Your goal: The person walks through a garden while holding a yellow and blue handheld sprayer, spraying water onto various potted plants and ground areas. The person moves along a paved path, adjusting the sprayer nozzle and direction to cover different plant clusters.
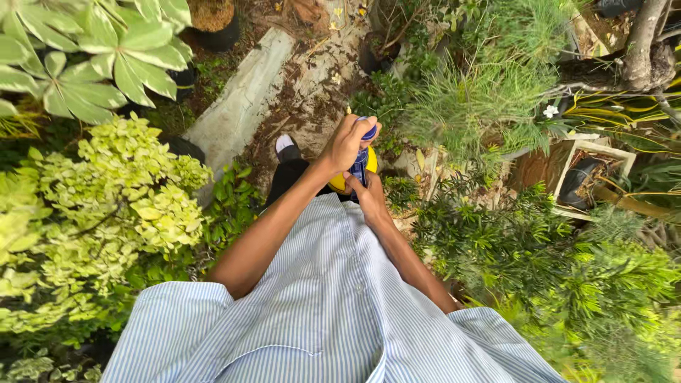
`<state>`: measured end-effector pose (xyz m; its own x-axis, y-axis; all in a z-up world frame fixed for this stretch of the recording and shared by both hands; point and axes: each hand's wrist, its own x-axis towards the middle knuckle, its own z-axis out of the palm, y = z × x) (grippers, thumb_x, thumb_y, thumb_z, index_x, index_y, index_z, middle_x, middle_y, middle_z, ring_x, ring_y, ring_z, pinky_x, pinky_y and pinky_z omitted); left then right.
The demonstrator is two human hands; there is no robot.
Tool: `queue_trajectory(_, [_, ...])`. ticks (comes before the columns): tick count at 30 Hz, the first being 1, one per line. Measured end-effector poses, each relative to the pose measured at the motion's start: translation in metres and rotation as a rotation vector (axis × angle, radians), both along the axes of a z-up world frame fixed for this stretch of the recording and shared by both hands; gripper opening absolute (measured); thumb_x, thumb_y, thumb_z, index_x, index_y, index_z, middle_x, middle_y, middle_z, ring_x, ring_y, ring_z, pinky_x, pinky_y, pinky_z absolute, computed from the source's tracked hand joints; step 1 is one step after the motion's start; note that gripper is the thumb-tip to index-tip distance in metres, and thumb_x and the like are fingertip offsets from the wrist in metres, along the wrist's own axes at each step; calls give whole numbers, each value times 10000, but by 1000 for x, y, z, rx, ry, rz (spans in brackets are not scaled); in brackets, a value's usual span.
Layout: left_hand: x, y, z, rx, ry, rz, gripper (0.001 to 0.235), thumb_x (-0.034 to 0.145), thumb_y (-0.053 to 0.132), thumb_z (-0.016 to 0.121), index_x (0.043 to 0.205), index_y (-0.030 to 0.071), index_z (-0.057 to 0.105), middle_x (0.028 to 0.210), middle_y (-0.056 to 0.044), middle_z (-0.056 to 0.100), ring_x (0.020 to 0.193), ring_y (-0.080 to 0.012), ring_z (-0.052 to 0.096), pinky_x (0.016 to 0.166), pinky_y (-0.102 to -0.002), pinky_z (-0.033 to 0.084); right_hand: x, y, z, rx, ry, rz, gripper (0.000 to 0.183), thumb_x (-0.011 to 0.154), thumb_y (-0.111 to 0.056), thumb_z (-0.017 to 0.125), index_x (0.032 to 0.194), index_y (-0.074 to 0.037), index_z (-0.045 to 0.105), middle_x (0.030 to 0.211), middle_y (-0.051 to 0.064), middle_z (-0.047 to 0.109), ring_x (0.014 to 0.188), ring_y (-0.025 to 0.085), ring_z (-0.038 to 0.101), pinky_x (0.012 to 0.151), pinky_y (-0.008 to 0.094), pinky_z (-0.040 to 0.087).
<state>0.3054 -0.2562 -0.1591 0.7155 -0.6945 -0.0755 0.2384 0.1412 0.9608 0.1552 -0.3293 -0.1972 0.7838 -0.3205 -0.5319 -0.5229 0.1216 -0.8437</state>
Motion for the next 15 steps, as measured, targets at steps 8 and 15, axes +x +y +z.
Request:
queue_trajectory(8, [58,-18,-9,-43,-263,-45,367,1070,321,497,1056,-17,637,898,-77,545,766,-131,545,668,-287,496,59,-1,0,-41,-112,-126,264,889,-249,682,844,5,626,726,46,625,659,143,566,641,306,449])
queue_trajectory(15, [69,-37,6,-57,-195,-171,371,1056,337,578,1007,-23,654,913,-90,652,823,-153,624,767,-297,518,70,1,-7,-94,-228,-263,205,855,-190,621,896,11,631,839,65,665,776,154,612,745,298,496])
